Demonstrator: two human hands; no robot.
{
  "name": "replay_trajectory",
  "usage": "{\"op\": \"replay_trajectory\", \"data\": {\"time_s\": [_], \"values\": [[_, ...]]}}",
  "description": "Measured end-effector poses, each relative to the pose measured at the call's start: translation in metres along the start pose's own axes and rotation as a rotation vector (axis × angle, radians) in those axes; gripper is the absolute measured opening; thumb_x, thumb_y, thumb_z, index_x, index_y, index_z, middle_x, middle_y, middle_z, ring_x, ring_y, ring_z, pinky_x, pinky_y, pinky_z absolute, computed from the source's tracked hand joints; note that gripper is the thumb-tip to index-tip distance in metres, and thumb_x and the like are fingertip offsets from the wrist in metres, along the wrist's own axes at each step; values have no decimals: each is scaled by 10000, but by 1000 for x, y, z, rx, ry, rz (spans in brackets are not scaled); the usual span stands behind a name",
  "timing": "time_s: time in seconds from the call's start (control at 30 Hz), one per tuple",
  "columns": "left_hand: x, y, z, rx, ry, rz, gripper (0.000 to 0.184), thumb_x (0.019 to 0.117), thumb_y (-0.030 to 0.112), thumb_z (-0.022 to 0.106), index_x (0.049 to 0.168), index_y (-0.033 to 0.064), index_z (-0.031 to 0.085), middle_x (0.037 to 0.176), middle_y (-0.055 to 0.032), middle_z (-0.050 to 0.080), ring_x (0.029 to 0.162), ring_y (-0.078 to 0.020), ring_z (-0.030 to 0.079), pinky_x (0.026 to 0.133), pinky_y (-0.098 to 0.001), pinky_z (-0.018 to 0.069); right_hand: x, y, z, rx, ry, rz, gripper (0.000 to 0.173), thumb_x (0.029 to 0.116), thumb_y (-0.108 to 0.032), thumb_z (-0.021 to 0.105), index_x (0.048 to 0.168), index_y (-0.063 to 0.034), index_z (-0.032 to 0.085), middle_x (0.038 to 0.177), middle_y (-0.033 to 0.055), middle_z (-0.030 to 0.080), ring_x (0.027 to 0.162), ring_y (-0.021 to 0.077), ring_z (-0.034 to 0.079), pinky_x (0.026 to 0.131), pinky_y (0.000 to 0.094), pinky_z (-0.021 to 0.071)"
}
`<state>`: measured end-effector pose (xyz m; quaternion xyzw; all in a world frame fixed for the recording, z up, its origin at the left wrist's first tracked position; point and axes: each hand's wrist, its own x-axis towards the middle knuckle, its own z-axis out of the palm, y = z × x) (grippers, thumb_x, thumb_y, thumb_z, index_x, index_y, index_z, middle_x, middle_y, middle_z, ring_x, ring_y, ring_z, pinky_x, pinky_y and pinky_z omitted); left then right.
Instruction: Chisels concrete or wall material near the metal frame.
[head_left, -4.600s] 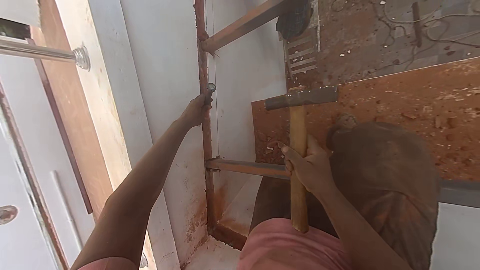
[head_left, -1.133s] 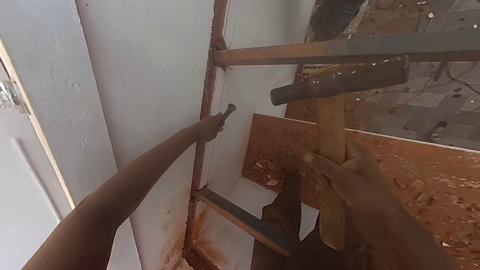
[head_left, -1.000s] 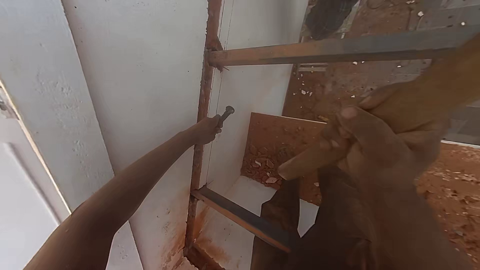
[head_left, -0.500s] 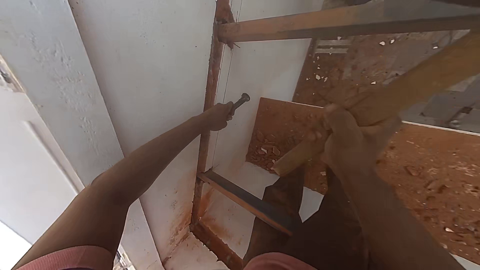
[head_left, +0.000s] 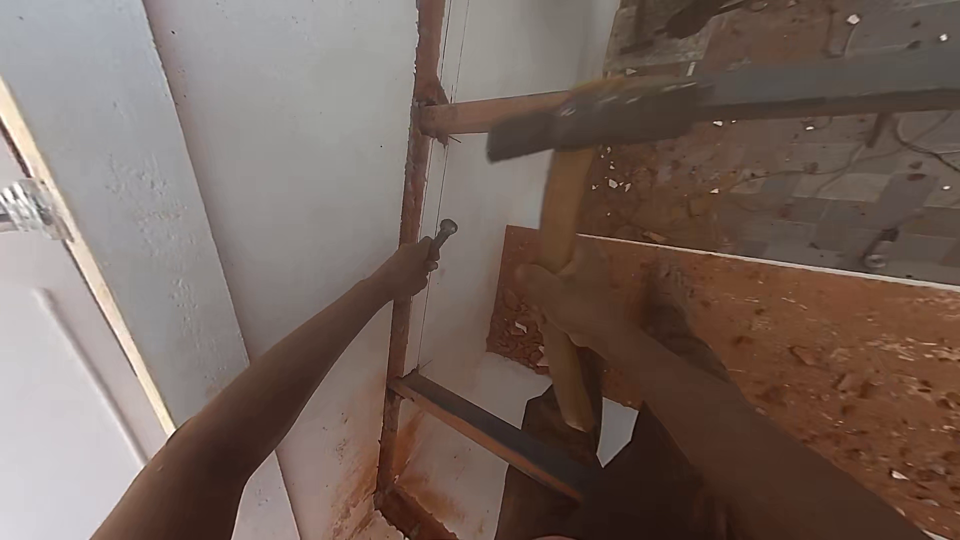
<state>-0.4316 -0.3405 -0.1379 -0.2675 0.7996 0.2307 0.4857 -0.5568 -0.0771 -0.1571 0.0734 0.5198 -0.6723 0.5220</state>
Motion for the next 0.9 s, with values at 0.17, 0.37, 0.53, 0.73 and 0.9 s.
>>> {"op": "replay_trajectory", "data": {"time_s": [0.17, 0.37, 0.53, 0.73, 0.9], "values": [[-10, -5, -1, -14, 56, 20, 158, 1048, 46, 531, 1164, -61, 532, 915, -197, 639, 816, -315, 674, 782, -490, 563, -11, -37, -40, -50, -159, 328, 114, 991, -36, 608, 1057, -57, 516, 596, 38, 474, 408, 113, 488, 391, 277, 509], [-11, -12, 6, -48, 97, 51, 142, 1055, 46, 507, 1156, -49, 537, 925, -180, 642, 804, -284, 676, 776, -454, 572, 0, -50, -16, 239, 201, -576, 190, 909, -36, 603, 912, -144, 447, 566, -49, 492, 405, 124, 521, 400, 326, 548], [-15, -7, 4, -17, 117, 17, 178, 1051, 48, 527, 1185, -68, 526, 908, -204, 643, 797, -313, 682, 776, -486, 568, 1, 2, 0, -257, -243, 527, 165, 991, -36, 627, 1102, -58, 506, 640, 60, 484, 419, 138, 485, 399, 287, 493], [-12, -10, 0, -46, 104, 10, 175, 1067, 77, 513, 1184, -50, 539, 915, -181, 642, 806, -295, 668, 779, -469, 561, -23, -72, -81, -87, -64, -414, 105, 910, -170, 677, 858, -195, 589, 571, -64, 525, 424, 67, 500, 414, 232, 495], [-5, -20, 3, -21, 117, 97, 165, 1059, 81, 524, 1150, -53, 558, 876, -169, 632, 758, -275, 658, 746, -453, 564, 4, -27, 18, 220, 199, -506, 170, 848, -86, 622, 927, -165, 494, 545, -52, 514, 390, 115, 524, 365, 290, 494]]}}
